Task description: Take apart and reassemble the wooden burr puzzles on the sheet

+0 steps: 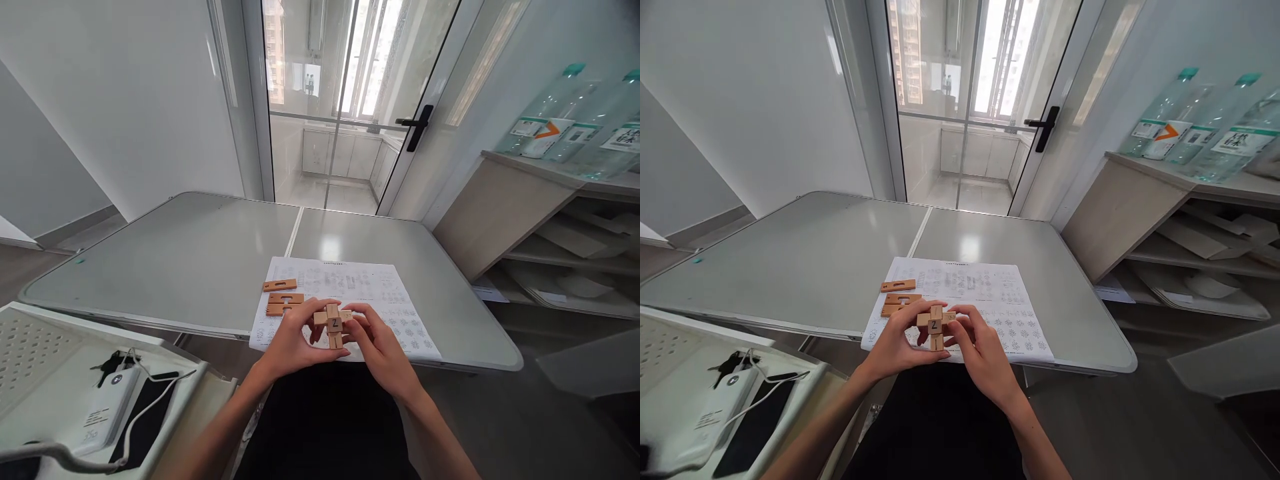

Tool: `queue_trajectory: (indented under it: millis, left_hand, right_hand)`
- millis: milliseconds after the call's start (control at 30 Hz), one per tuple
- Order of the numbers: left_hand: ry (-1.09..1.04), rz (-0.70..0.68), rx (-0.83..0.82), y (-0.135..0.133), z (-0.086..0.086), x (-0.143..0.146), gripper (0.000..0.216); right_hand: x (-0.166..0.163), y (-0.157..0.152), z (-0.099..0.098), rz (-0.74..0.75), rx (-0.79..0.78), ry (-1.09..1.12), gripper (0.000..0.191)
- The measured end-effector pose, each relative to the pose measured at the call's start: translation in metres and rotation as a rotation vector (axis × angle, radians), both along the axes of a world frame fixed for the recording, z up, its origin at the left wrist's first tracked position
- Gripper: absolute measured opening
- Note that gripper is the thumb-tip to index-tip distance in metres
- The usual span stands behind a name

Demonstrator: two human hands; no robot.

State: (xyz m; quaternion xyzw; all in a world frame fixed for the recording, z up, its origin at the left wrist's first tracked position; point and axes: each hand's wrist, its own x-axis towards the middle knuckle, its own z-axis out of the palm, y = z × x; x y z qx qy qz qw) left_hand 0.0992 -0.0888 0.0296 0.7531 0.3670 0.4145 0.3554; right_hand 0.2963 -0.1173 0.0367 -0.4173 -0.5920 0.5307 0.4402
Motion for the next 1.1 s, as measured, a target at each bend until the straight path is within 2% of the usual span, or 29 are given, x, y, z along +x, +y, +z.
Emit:
queue_trajectory:
  millis: [133, 333, 533, 633, 700, 800, 933, 1000, 1100]
  left_hand:
    - [0.072, 0.034, 0.054, -0.001, 0.000, -0.002, 0.069]
    - [0.201, 0.076, 0.232, 0.000, -0.006, -0.004, 0.063]
    - [0.327, 0.030, 0.346, 0.005, -0.004, -0.005, 0.054]
    - [0.335, 0.006, 0.307, 0.007, -0.002, -0.005, 0.061]
    - [0.335, -0.001, 0.271, 0.009, -0.002, -0.007, 0.076]
    - [0.333, 0.048, 0.228, 0.015, -0.008, -0.019, 0.101]
    - [0.411, 0.248, 0.237, 0.034, -0.026, -0.055, 0.085]
    - [0.475, 0.287, 0.237, 0.043, -0.035, -0.075, 0.084]
    - [0.572, 0.313, 0.183, 0.053, -0.044, -0.096, 0.086]
  right_hand:
    - [-0.002, 0.001, -0.002, -0.033, 0.057, -0.057, 0.038]
    - [-0.001, -0.002, -0.004, -0.017, -0.008, -0.039, 0.041]
    - [0.004, -0.001, 0.000, -0.011, -0.054, -0.050, 0.043]
    - [0.006, 0.003, 0.000, 0.008, -0.064, -0.016, 0.042]
    - [0.011, 0.008, -0.004, -0.015, -0.057, -0.019, 0.042]
    - [0.031, 0.025, -0.015, -0.165, 0.005, -0.142, 0.046]
    - [0.078, 0.060, -0.037, -0.474, 0.077, -0.454, 0.052]
    - [0.102, 0.080, -0.049, -0.618, 0.103, -0.565, 0.052]
    - [0.130, 0.105, -0.064, -0.756, 0.152, -0.699, 0.051]
